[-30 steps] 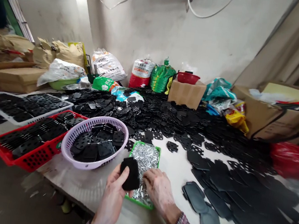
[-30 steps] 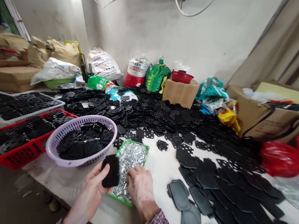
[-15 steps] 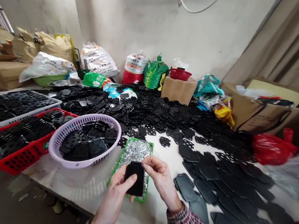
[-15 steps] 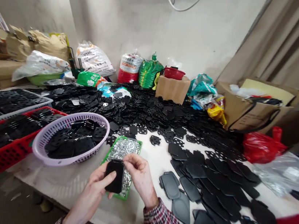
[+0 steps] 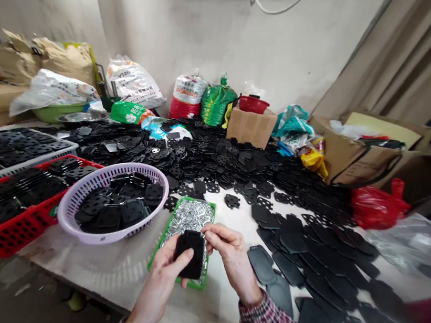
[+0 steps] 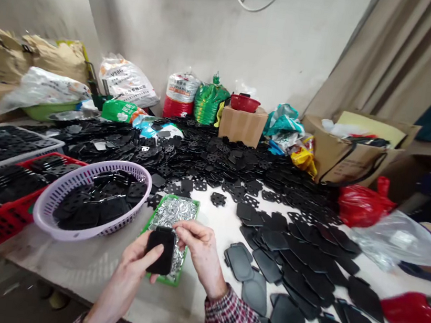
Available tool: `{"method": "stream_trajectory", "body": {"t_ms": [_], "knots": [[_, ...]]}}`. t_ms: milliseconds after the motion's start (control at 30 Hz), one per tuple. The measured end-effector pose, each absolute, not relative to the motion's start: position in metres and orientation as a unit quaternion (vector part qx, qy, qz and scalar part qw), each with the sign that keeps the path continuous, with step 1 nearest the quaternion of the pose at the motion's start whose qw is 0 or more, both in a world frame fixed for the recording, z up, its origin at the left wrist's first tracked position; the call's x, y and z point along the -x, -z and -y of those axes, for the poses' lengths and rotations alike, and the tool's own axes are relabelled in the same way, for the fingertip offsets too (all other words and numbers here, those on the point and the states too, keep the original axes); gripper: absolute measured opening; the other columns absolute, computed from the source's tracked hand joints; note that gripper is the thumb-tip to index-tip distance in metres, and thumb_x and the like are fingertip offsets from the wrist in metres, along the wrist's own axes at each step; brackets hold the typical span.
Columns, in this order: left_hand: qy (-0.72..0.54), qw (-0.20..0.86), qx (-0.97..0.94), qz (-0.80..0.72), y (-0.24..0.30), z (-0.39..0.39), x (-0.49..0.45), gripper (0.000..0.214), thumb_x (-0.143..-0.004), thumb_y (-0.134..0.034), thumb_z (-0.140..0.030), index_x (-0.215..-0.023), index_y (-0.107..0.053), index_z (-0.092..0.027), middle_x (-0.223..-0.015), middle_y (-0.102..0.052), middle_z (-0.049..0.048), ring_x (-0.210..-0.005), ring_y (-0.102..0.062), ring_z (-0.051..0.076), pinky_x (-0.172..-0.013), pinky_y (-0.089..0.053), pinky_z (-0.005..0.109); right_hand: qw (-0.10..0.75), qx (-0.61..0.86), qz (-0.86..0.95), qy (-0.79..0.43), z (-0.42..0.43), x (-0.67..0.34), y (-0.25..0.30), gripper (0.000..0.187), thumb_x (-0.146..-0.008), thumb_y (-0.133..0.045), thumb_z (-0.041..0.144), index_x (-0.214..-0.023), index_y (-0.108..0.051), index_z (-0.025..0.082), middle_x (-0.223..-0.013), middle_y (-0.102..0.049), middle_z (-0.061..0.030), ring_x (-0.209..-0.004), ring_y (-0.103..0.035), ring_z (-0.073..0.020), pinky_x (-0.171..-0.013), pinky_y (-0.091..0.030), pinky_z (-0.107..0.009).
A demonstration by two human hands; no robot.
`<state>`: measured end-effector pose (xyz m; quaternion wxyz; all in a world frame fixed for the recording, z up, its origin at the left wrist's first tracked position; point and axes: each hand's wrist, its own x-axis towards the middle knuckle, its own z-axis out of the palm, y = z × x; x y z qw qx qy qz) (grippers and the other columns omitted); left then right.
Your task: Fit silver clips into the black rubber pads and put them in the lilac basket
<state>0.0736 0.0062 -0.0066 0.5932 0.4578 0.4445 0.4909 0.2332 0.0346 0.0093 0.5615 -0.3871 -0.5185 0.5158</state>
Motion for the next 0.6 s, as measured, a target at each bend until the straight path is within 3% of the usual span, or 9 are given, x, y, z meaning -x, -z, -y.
{"method": "stream_trajectory", "body": {"t_ms": [233,400,600], "knots": [[-0.474,0.575,-0.491,-0.452,0.0085,-0.0087,-0.0726,0.031,-0.087,-0.06,-0.041,-0.11,-0.063,-0.02,-0.086,-0.064,0.0015,-0.068,-0.053,0.015,-0.046,-0.041,0.02,0.54,0.397,0.532,-0.517,-0.035,-0.2385,-0.0124,0.021,-0.08,-0.075,0.034,-0.093,-0.077,0.018,-0.072,-0.063,-0.0004,-0.062,-0.054,-0.0133,-0.06,-0.045,-0.023],[-0.471,0.578,-0.494,-0.447,0.0087,-0.0076,-0.0748,0.029,-0.087,-0.06,-0.041,-0.108,-0.062,-0.02,-0.086,-0.064,0.0016,-0.068,-0.053,0.015,-0.045,-0.041,0.021,0.551,0.412,0.536,-0.489,-0.0337,-0.2371,-0.0134,0.018,-0.078,-0.076,0.033,-0.074,-0.072,0.015,-0.062,-0.058,0.0012,-0.058,-0.049,-0.0122,-0.054,-0.04,-0.021],[-0.47,0.576,-0.491,-0.455,0.0123,-0.0075,-0.0735,0.029,-0.088,-0.059,-0.04,-0.108,-0.062,-0.02,-0.087,-0.064,0.0022,-0.07,-0.054,0.015,-0.046,-0.042,0.021,0.521,0.395,0.533,-0.537,-0.0314,-0.2411,-0.0132,0.021,-0.081,-0.072,0.034,-0.088,-0.076,0.014,-0.067,-0.064,-0.0018,-0.063,-0.054,-0.0139,-0.061,-0.044,-0.023]]}}
